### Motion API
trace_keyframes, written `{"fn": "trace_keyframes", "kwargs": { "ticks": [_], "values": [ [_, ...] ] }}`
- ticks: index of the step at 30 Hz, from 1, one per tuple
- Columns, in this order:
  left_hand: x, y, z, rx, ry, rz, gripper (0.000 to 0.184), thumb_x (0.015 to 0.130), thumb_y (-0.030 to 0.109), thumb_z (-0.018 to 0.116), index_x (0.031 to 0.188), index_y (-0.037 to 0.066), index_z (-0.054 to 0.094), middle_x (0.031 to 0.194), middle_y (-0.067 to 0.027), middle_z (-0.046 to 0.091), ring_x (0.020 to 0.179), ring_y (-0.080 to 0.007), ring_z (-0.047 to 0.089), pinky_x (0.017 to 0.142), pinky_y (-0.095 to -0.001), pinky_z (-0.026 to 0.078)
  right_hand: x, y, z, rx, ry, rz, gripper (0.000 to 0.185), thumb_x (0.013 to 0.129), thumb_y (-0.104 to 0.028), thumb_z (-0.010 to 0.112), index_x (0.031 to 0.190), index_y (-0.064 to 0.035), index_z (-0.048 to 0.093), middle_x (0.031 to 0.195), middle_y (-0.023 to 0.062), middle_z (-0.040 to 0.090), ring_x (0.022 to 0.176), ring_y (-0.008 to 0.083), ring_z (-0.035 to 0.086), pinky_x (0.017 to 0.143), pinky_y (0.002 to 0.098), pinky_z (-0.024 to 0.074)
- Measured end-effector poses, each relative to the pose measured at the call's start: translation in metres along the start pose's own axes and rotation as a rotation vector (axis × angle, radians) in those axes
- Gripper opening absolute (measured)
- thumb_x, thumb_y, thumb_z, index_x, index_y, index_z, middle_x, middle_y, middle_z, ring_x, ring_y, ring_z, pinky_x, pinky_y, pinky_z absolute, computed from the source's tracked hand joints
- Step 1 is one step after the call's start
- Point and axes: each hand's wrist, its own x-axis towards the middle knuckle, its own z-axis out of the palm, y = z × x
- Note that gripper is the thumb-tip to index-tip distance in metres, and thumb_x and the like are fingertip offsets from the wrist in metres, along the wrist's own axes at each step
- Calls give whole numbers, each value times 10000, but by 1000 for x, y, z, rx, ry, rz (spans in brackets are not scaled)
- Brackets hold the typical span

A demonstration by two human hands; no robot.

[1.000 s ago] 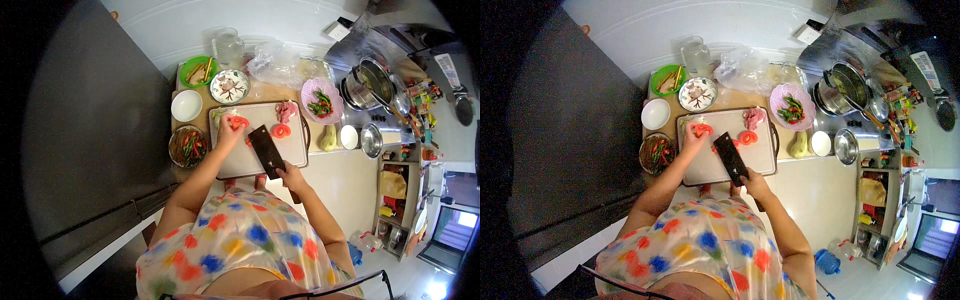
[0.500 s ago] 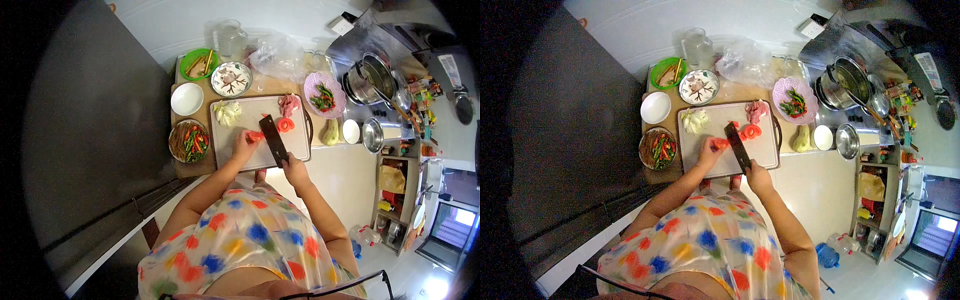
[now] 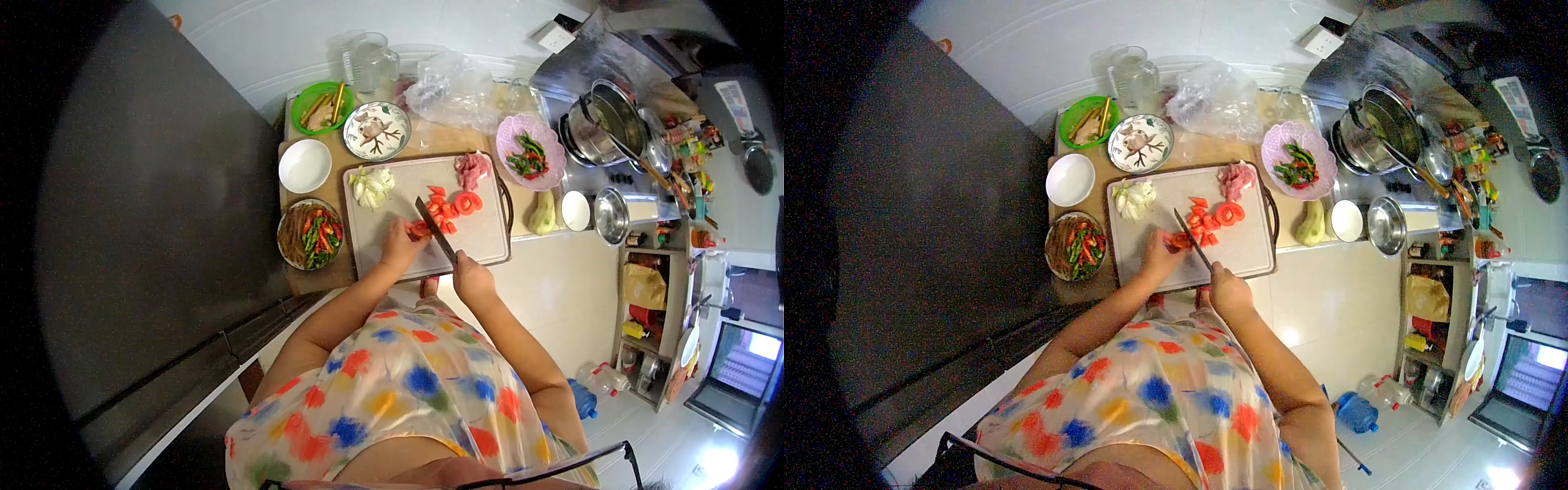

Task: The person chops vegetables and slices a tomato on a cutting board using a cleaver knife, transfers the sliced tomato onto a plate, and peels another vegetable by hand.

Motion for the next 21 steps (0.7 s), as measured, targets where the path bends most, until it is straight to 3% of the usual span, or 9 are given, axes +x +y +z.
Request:
{"fn": "trace_keyframes", "kwargs": {
  "ticks": [10,15,21],
  "values": [
    [1,-19,-2,-61,-30,90,393,648,118,771,940,12,529,960,-152,553,795,-289,574,701,-372,485,44,4,40,-33,-43,38,205,892,-157,462,1036,-12,470,822,246,633,749,415,634,642,498,511],
    [3,-19,-22,-115,-115,178,362,697,39,731,1030,33,588,936,-132,584,785,-245,612,711,-335,516,45,19,26,208,79,74,205,883,-187,546,975,-15,480,741,268,610,738,458,599,645,534,472],
    [13,-31,-19,-174,-166,160,325,730,24,713,1039,40,612,896,-115,635,810,-221,647,740,-313,523,18,15,0,112,32,-18,184,897,-205,531,940,-34,481,756,240,623,715,441,602,635,524,470]
  ]
}}
